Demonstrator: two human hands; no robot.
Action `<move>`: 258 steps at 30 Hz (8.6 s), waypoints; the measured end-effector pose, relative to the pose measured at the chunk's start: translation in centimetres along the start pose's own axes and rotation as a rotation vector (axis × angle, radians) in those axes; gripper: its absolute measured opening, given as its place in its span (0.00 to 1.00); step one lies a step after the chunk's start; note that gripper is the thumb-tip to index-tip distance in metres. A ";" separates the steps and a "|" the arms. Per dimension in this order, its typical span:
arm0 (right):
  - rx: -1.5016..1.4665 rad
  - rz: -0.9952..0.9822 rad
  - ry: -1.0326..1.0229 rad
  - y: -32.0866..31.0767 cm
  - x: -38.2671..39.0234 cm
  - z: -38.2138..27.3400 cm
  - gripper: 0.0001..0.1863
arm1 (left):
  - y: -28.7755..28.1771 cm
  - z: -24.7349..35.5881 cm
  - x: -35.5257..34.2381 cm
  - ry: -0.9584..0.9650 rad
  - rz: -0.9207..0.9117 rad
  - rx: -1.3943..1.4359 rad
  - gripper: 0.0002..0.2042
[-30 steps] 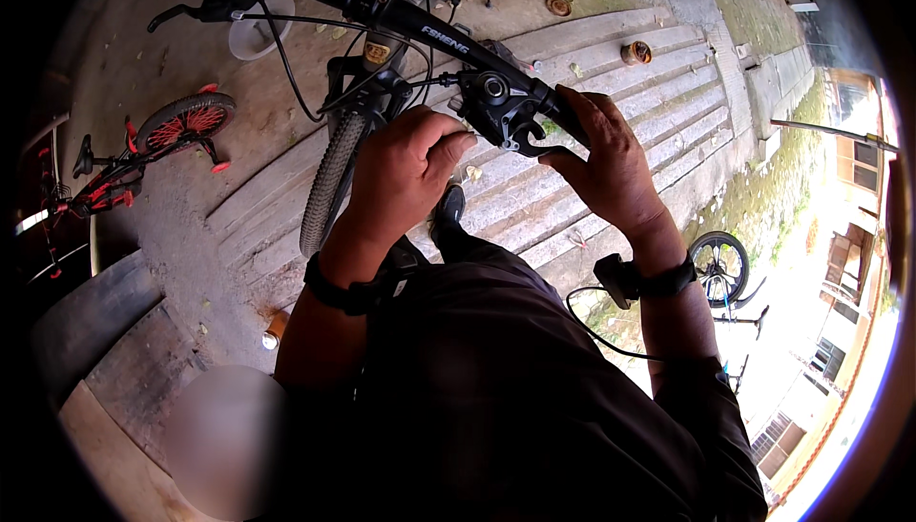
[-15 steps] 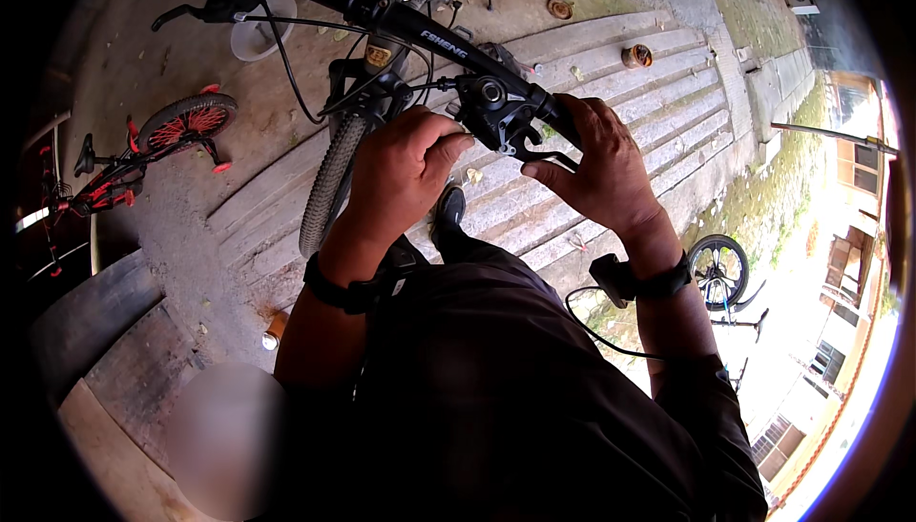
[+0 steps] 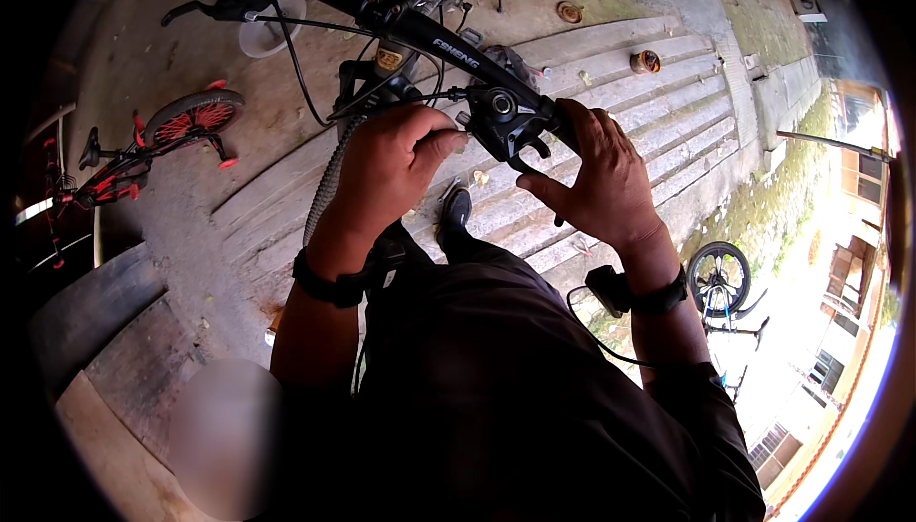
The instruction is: The person adjusts the brake cable on a black mountain bike, routing it along the handlebar and securing it with a zip tie. They then move to a red bicycle, briefly hold its handlebar, and return to the black bike to continue tightening the cable near the shifter.
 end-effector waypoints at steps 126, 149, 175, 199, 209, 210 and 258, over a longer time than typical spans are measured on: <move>-0.094 0.009 0.023 -0.5 -0.2 2.0 0.51 | 7.2 -4.9 1.4 -0.646 -0.333 1.076 0.08; -0.131 0.005 -0.027 -0.2 0.2 2.7 0.45 | 7.3 -5.3 1.9 -0.689 -0.282 1.124 0.08; -0.145 0.012 -0.011 -0.2 0.2 2.7 0.44 | 6.9 -4.7 1.1 -0.626 -0.295 0.881 0.08; -0.122 0.016 -0.018 -0.1 0.2 2.7 0.44 | 7.1 -4.6 1.6 -0.722 -0.365 0.877 0.09; -0.134 0.011 -0.017 -0.2 0.2 2.7 0.44 | 7.0 -4.4 1.4 -0.725 -0.342 0.905 0.08; -0.129 0.006 -0.014 -0.1 0.2 2.7 0.44 | 7.1 -4.5 1.3 -0.726 -0.343 0.902 0.08; -0.105 -0.003 -0.008 -0.2 0.2 2.6 0.45 | 6.7 -4.5 1.2 -0.674 -0.283 0.990 0.08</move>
Point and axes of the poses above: each hand's wrist, its own x-axis away from the middle knuckle, its own y-axis out of the palm, z = x × y, the point moved 9 cm from there along -x, towards the middle knuckle, and after that the axes turned 8 degrees about -y, right-handed, at the moved point
